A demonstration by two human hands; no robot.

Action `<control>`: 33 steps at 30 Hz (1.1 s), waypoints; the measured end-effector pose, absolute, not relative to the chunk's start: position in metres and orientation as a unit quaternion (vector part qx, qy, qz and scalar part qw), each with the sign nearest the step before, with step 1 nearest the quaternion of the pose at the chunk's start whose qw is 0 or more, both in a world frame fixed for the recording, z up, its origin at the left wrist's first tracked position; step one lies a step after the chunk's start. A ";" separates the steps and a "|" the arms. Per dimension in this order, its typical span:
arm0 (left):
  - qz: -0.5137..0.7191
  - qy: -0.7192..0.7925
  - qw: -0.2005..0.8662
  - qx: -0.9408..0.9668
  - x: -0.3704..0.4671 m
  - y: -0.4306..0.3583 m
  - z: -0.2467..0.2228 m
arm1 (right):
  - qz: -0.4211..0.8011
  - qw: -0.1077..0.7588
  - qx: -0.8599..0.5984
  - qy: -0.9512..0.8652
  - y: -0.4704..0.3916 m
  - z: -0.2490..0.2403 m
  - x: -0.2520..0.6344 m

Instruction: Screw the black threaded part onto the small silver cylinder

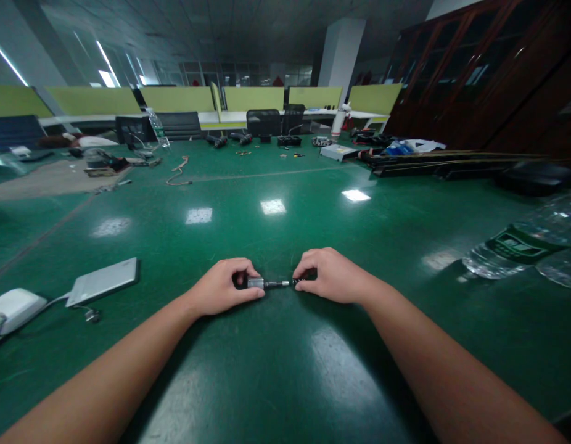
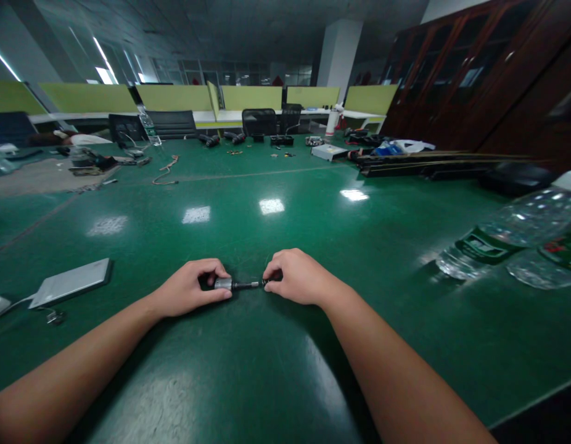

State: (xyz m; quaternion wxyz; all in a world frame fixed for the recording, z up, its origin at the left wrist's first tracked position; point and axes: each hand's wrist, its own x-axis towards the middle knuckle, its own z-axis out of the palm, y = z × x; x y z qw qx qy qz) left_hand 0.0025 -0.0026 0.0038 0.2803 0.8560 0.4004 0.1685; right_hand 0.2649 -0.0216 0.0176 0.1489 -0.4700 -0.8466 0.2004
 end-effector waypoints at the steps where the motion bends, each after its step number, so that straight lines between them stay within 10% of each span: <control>1: 0.169 0.400 0.281 0.856 0.003 -0.003 0.004 | 0.201 0.154 -0.466 -0.848 -0.022 0.017 0.264; 19: 0.174 0.392 0.275 0.861 0.003 -0.002 0.003 | 0.306 0.289 -0.406 -0.811 -0.026 -0.004 0.239; 33: 0.172 0.394 0.279 0.859 0.004 -0.003 0.004 | 0.236 0.230 -0.420 -0.845 -0.025 0.003 0.238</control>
